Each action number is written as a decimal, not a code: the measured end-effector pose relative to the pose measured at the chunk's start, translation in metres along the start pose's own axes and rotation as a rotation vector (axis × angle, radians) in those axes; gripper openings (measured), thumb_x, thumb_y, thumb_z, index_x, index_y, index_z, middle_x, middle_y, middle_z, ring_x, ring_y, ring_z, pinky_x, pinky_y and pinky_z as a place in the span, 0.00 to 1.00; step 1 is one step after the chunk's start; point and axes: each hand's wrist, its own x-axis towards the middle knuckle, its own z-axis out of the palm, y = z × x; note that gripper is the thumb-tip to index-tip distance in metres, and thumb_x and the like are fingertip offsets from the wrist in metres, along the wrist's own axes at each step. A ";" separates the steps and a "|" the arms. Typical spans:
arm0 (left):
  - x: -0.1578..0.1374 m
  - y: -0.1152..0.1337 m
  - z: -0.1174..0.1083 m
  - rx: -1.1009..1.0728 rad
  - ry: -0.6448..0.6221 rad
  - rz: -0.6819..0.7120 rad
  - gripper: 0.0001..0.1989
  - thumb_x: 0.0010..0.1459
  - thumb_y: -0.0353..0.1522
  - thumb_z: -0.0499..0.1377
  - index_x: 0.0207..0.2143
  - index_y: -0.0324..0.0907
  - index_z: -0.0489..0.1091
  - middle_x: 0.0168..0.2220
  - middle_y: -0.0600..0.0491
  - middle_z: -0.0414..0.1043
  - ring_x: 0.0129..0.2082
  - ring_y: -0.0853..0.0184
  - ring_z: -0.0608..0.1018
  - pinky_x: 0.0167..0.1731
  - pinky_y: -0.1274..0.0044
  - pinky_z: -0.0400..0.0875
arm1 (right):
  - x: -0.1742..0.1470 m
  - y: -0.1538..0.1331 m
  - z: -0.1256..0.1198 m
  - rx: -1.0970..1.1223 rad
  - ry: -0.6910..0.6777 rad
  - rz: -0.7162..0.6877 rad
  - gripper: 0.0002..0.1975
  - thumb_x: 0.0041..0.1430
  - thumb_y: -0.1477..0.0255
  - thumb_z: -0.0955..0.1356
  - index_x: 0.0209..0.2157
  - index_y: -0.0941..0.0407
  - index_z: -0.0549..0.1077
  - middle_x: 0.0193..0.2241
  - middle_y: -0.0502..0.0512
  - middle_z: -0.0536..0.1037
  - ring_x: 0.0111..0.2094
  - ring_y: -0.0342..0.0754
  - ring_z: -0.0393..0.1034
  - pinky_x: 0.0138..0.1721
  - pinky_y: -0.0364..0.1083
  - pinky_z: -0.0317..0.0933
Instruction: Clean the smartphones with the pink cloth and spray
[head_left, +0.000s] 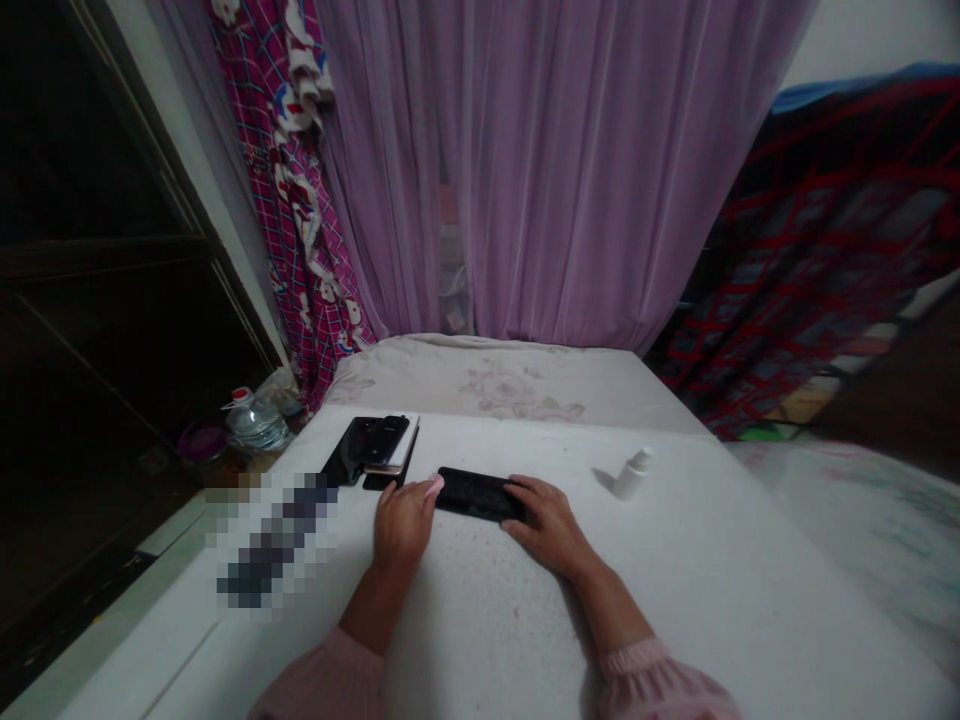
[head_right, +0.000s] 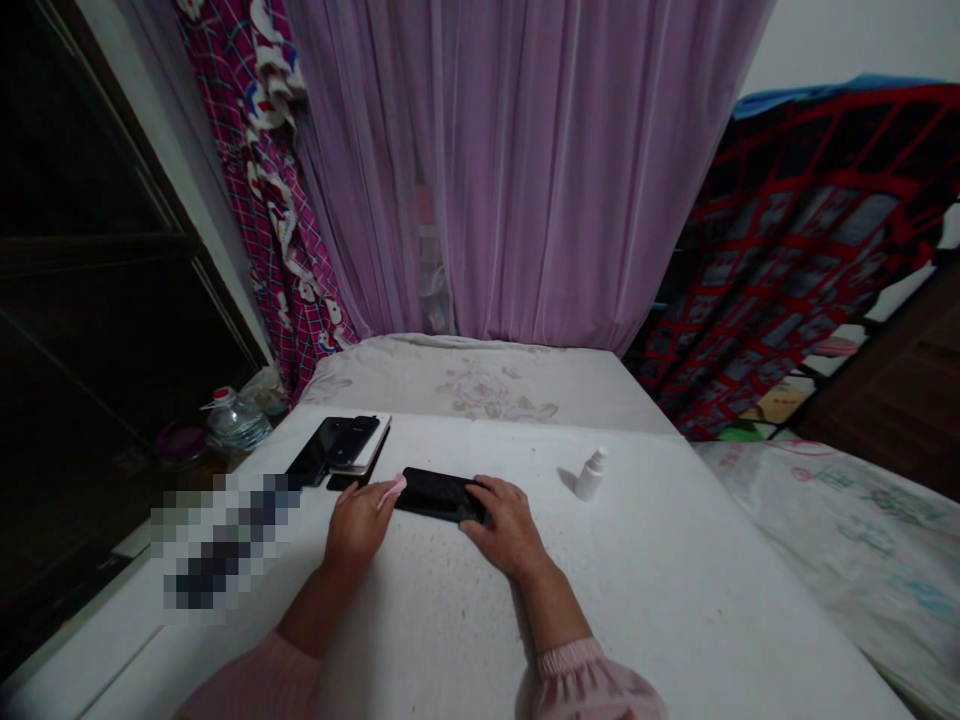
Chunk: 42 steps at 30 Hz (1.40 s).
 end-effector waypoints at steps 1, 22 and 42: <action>0.004 0.000 0.002 -0.011 0.005 -0.001 0.14 0.65 0.31 0.52 0.47 0.48 0.75 0.47 0.52 0.77 0.47 0.62 0.79 0.56 0.65 0.60 | 0.000 0.001 0.000 0.001 0.001 -0.003 0.25 0.48 0.68 0.72 0.50 0.53 0.74 0.55 0.60 0.72 0.56 0.59 0.64 0.57 0.61 0.54; 0.043 0.027 0.017 -0.087 -0.081 0.151 0.13 0.66 0.31 0.51 0.41 0.48 0.76 0.43 0.54 0.79 0.45 0.64 0.78 0.59 0.65 0.50 | -0.001 0.003 0.005 -0.008 0.049 -0.038 0.24 0.48 0.68 0.72 0.50 0.53 0.74 0.54 0.60 0.73 0.55 0.58 0.65 0.56 0.60 0.56; 0.039 0.049 0.029 -0.023 -0.083 0.181 0.11 0.65 0.33 0.53 0.40 0.48 0.76 0.40 0.54 0.79 0.44 0.60 0.74 0.58 0.64 0.51 | -0.002 0.002 0.005 -0.004 0.061 -0.038 0.24 0.49 0.68 0.72 0.50 0.52 0.73 0.54 0.59 0.72 0.55 0.58 0.65 0.57 0.60 0.56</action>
